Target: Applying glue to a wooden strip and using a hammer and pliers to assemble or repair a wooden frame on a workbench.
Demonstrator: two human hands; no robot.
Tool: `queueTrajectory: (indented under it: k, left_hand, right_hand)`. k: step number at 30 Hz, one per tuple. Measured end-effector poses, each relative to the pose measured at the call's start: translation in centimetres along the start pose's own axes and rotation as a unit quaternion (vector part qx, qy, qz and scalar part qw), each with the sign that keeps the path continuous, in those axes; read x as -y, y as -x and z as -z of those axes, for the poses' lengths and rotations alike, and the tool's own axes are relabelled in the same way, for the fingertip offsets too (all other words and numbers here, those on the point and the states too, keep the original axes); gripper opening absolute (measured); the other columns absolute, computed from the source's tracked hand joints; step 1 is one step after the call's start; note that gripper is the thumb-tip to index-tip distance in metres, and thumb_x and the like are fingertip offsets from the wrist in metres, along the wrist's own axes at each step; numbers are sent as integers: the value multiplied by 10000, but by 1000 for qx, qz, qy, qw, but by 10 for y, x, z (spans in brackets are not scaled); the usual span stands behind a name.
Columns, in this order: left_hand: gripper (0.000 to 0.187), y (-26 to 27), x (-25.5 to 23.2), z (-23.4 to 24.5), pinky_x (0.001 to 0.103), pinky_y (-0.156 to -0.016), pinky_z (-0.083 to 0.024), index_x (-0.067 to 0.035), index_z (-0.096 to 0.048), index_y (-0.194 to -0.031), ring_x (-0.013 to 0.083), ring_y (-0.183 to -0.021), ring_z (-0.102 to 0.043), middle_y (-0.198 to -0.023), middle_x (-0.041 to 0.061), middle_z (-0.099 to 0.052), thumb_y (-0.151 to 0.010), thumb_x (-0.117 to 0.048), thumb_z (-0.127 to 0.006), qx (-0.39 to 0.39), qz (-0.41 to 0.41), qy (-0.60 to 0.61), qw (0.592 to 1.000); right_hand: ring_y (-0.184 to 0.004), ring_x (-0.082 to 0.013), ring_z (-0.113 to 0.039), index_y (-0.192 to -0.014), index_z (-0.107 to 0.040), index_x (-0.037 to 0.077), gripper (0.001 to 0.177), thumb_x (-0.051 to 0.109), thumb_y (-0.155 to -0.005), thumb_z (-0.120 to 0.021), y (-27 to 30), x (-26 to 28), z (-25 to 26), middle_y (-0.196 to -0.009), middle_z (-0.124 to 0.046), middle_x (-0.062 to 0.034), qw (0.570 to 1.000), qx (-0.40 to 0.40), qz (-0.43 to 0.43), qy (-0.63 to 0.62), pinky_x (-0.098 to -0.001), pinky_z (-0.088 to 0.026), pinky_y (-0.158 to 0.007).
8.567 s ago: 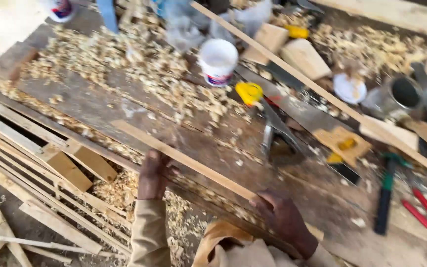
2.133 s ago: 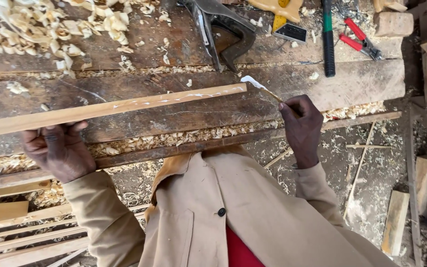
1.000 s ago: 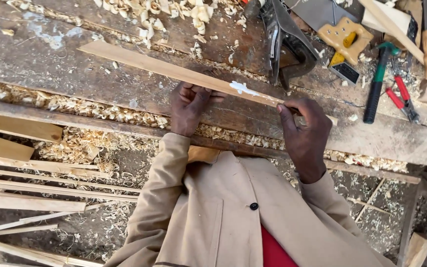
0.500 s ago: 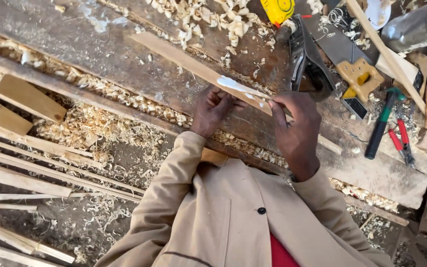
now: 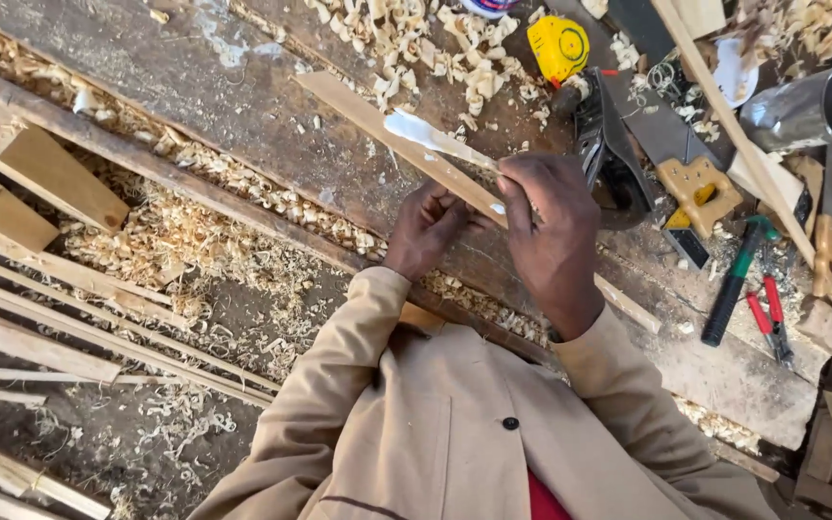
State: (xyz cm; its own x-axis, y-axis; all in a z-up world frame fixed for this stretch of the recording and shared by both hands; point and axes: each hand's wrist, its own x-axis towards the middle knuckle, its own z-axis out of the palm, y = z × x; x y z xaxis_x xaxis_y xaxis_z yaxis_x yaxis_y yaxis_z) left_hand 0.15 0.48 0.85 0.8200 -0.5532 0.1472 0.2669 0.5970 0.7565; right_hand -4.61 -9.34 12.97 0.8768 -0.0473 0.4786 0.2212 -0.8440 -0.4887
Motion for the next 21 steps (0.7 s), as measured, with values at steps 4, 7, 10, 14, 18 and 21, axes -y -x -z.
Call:
queueTrajectory:
  k: [4, 7, 10, 14, 18, 21]
  left_hand:
    - [71, 2, 20, 9, 319, -691, -594, 29, -513, -943, 219, -779, -665, -820, 155, -638, -894, -8, -476, 2, -8, 14, 1000]
    - [110, 0, 34, 19, 308, -669, -589, 37, -518, -986, 197, -760, -660, -821, 144, -635, -892, -5, -481, 8, -16, -1, 1000]
    - [125, -1, 62, 38, 313, -655, -584, 26, -535, -992, 190, -755, -652, -799, 141, -631, -879, 24, -484, 6, -25, -25, 999]
    - [144, -1, 67, 39, 267, -631, -561, 12, -555, -1016, 100, -729, -598, -776, 105, -646, -888, -9, -493, 9, -37, -69, 997]
    - [180, -1, 64, 41, 291, -636, -560, 8, -553, -1039, 115, -713, -612, -770, 101, -645, -868, 17, -497, 8, -24, -43, 999]
    - [170, -2, 48, 27, 345, -635, -567, 41, -547, -1030, 188, -702, -636, -769, 158, -636, -875, 33, -476, 3, -33, -21, 999]
  right_hand:
    - [-850, -315, -578, -963, -602, -19, 84, -40, -884, -583, -16, 3, -7, -880, -578, -174, 999, 11, 32, 15, -411, -461, -790]
    - [-841, -315, -574, -973, -595, -21, 95, -51, -889, -562, -25, 1, -17, -871, -572, -178, 998, 10, 58, 15, -402, -461, -782]
    - [-834, -289, -581, -975, -600, 0, 100, -29, -884, -569, -31, 2, -27, -869, -561, -148, 997, 11, 75, 20, -387, -471, -749]
    - [-839, -275, -580, -980, -592, -3, 114, -38, -882, -546, -35, 3, -37, -874, -559, -142, 996, 24, 87, 13, -356, -482, -748]
    - [-862, -266, -564, -994, -592, 0, 140, -57, -872, -551, -32, -7, -39, -909, -555, -130, 995, 14, 96, -1, -336, -489, -765]
    - [-870, -290, -560, -985, -598, -24, 137, -76, -862, -563, -25, -2, -25, -915, -551, -156, 996, 30, 86, 22, -352, -486, -766]
